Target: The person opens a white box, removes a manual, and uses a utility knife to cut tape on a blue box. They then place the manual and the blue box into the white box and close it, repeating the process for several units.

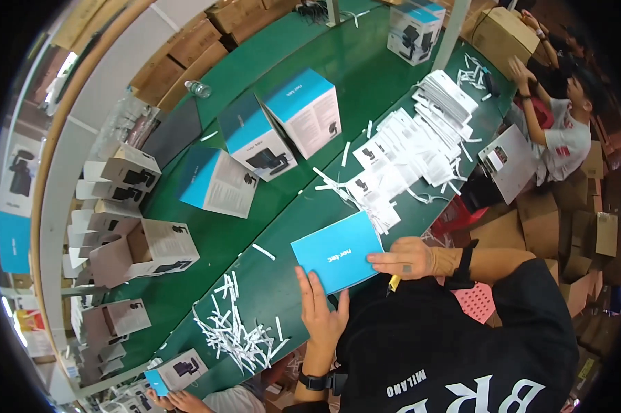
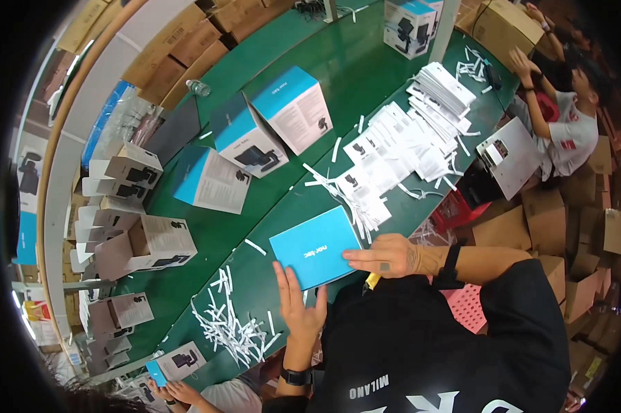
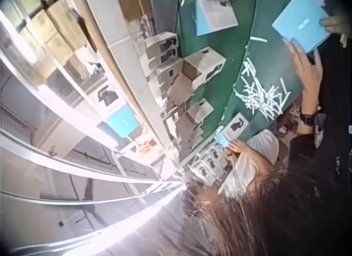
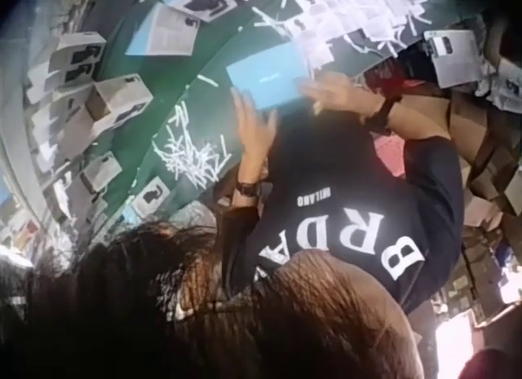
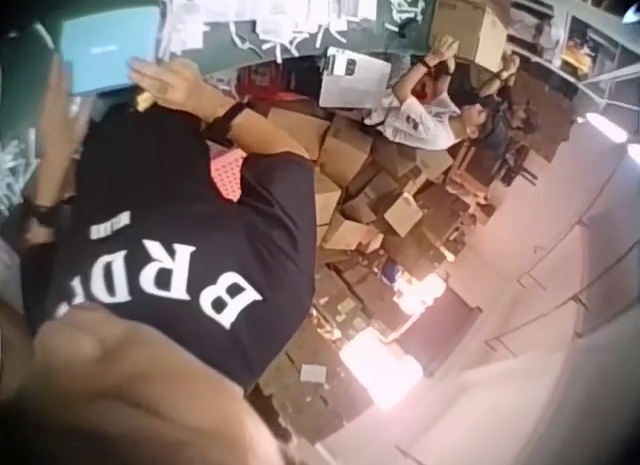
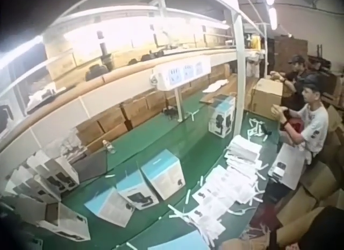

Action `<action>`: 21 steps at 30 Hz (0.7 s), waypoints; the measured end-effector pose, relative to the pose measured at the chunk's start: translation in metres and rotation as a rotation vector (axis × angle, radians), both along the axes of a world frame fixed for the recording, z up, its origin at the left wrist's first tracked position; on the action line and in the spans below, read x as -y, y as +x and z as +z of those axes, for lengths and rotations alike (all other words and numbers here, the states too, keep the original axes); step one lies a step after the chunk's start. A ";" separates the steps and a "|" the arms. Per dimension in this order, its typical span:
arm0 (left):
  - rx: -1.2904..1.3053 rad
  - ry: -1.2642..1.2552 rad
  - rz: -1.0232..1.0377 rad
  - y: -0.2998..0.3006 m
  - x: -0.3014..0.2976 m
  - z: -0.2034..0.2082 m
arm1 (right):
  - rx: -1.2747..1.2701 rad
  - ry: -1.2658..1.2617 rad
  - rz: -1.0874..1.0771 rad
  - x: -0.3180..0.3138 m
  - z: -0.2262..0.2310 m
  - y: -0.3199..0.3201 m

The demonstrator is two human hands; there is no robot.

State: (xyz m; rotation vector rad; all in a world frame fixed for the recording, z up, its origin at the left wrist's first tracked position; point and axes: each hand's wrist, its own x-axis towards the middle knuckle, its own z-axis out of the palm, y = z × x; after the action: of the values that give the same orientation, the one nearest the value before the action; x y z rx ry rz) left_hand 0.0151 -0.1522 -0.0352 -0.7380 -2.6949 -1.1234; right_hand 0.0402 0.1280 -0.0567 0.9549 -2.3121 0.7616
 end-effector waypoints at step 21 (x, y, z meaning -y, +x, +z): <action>-0.145 -0.585 -0.277 -0.018 -0.042 0.028 | -0.107 -0.120 -0.075 0.025 -0.006 -0.009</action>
State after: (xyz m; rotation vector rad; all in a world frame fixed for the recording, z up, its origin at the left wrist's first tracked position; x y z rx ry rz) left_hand -0.0033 -0.1098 -0.0073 -1.2467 -2.8620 -0.2722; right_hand 0.0308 0.1029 -0.0623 0.8308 -2.1711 0.7887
